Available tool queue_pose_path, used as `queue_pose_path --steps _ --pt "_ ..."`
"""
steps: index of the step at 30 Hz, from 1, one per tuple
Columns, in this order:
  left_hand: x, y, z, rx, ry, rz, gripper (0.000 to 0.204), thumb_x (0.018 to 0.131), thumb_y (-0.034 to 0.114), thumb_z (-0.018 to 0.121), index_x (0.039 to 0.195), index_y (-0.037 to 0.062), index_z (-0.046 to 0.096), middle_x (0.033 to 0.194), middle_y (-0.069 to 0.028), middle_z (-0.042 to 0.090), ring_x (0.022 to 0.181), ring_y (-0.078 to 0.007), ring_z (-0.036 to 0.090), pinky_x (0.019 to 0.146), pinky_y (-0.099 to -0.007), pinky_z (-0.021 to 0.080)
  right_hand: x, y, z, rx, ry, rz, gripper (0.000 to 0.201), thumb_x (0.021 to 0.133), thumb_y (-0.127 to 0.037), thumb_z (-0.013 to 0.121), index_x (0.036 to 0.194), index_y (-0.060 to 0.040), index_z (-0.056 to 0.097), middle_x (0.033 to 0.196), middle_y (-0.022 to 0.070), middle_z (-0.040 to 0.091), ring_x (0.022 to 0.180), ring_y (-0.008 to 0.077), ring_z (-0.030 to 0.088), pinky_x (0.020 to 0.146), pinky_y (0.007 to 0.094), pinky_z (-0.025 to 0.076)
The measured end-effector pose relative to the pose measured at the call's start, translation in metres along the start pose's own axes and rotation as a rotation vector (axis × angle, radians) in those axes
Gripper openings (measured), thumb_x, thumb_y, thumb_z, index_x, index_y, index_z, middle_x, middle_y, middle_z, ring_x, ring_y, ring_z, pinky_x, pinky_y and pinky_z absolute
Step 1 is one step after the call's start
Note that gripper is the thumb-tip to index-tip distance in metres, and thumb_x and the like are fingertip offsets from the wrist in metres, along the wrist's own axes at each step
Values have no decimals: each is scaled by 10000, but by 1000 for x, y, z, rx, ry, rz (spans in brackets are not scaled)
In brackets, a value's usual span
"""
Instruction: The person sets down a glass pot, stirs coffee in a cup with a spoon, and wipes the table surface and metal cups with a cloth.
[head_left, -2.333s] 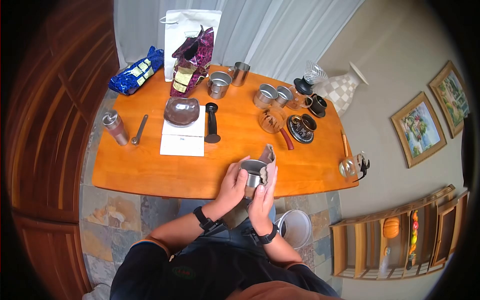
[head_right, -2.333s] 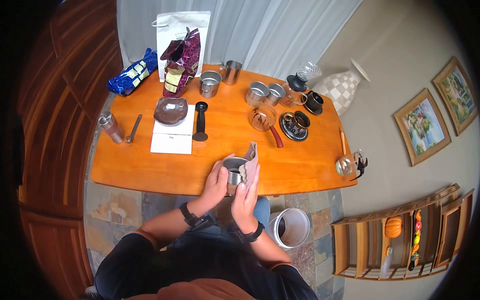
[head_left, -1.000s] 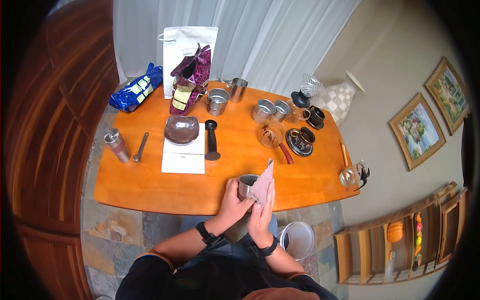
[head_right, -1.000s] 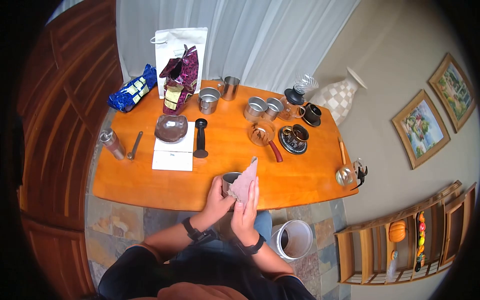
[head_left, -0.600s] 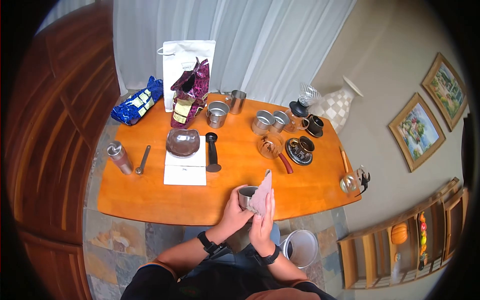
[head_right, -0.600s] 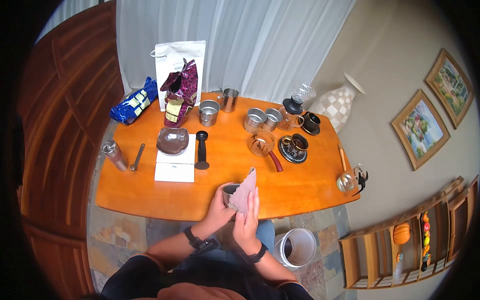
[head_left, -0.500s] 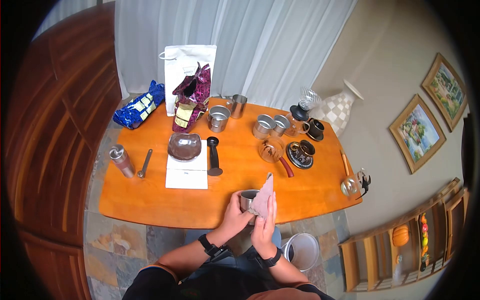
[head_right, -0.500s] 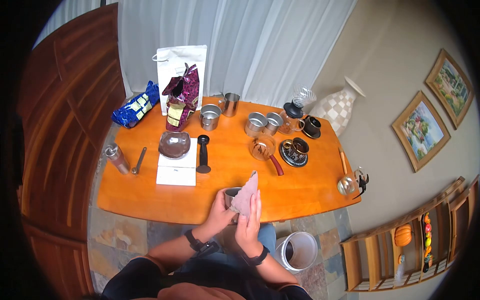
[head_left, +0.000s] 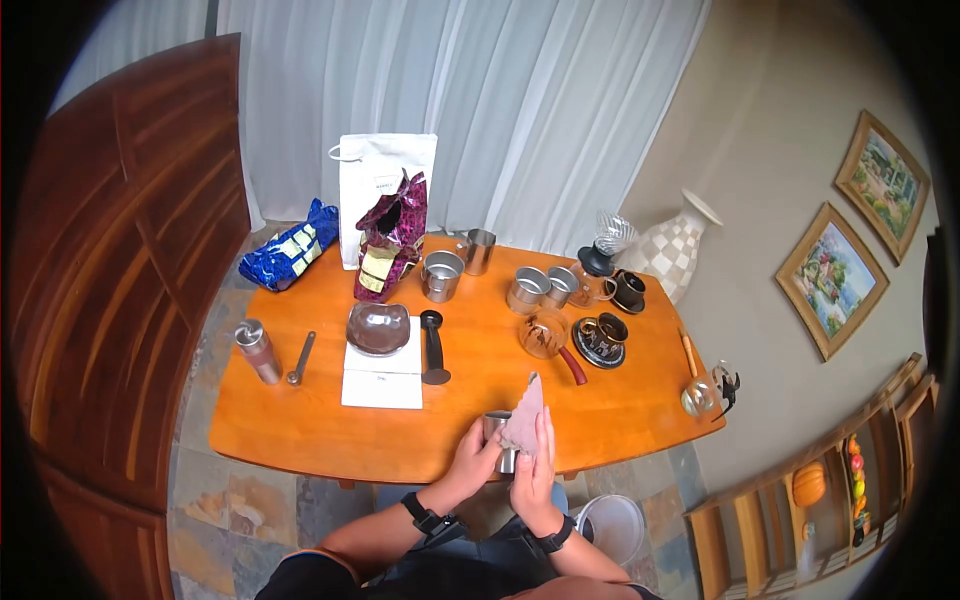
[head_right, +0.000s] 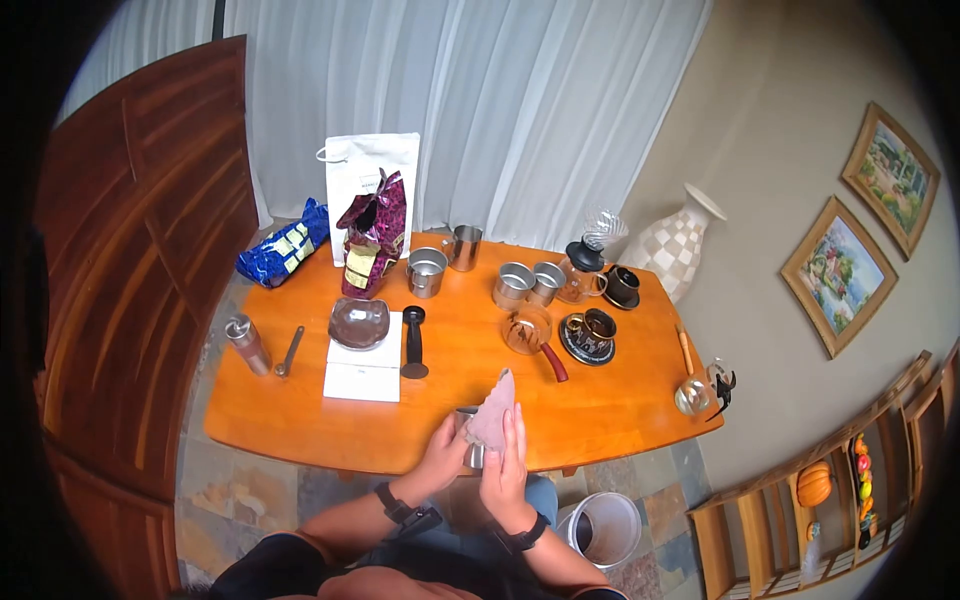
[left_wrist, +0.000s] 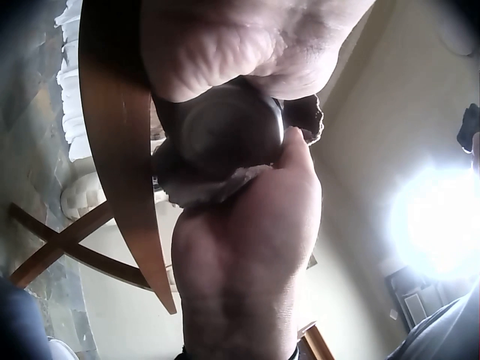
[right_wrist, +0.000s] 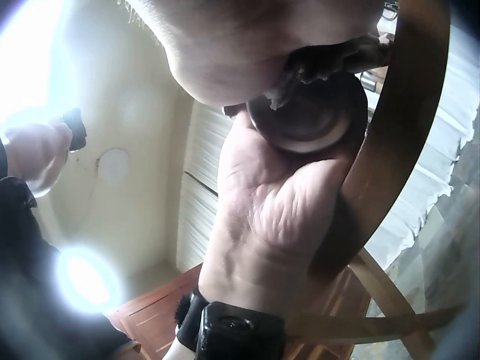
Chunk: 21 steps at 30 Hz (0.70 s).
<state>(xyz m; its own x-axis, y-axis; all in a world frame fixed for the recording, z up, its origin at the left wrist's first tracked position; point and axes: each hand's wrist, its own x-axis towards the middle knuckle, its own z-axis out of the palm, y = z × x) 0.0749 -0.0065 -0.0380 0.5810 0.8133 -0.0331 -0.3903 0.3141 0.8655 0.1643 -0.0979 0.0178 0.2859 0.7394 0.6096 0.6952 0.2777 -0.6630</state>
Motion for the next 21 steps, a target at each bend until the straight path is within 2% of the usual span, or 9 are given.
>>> queue_pose_path --steps 1,3,6,7,9,10,12,18,21 --pt "-1 0 2 3 -2 6 493 930 225 718 1299 -12 494 1184 -128 625 1068 -181 615 902 -329 517 1 -2 -1 -12 -9 8 554 1031 -137 417 1535 76 329 1607 325 264 1481 465 312 1212 482 257" --pt "-2 1 5 143 12 205 463 936 200 706 1294 -10 501 1186 -119 626 1045 -181 624 892 -331 523 1 -9 -2 -43 -9 -23 554 1031 -136 417 1535 76 329 1606 327 265 1479 467 315 1211 481 259" --pt "-4 1 5 324 25 291 481 927 178 711 1312 -7 490 1185 -111 625 1033 -175 623 895 -335 524 -1 -8 -1 -56 -3 -31 553 1030 -138 420 1533 77 333 1603 333 265 1476 471 317 1209 482 264" --pt "-3 1 5 324 22 297 481 927 178 711 1312 -7 490 1185 -111 625 1033 -175 623 895 -335 524 -2 -7 -2 -39 6 -12 553 1029 -140 422 1531 77 337 1601 337 265 1476 472 317 1207 483 267" --pt "-2 3 1 338 -30 162 561 899 166 742 1352 -8 462 1226 -120 614 1076 -181 621 925 -337 523 -3 -6 -2 -42 14 -22 552 1027 -142 424 1526 78 345 1601 338 266 1474 473 320 1205 482 270" --pt "-2 2 1 339 -30 166 561 899 166 742 1352 -8 462 1226 -120 614 1076 -181 621 925 -337 523 -4 -6 -3 -45 17 -24 550 1024 -143 426 1522 79 353 1600 340 266 1472 475 324 1204 481 274" --pt "0 -1 4 142 -42 189 655 856 160 787 1384 -11 439 1262 -142 604 1116 -203 624 958 -340 518 -3 -10 -4 -54 15 -28 548 1020 -139 427 1520 74 361 1600 338 268 1470 475 328 1202 482 277" --pt "6 -18 0 287 -7 360 695 847 132 802 1402 -10 408 1284 -146 594 1152 -211 612 976 -346 514 -10 -8 -1 -50 17 -28 539 1011 -119 423 1521 52 378 1605 324 274 1467 465 340 1198 483 283" --pt "6 -15 1 242 -15 330 635 870 122 783 1373 -11 419 1262 -140 594 1147 -203 606 972 -344 515 -10 -3 -1 -18 31 -21 535 1014 -109 411 1524 46 372 1613 311 271 1475 455 331 1203 479 275"
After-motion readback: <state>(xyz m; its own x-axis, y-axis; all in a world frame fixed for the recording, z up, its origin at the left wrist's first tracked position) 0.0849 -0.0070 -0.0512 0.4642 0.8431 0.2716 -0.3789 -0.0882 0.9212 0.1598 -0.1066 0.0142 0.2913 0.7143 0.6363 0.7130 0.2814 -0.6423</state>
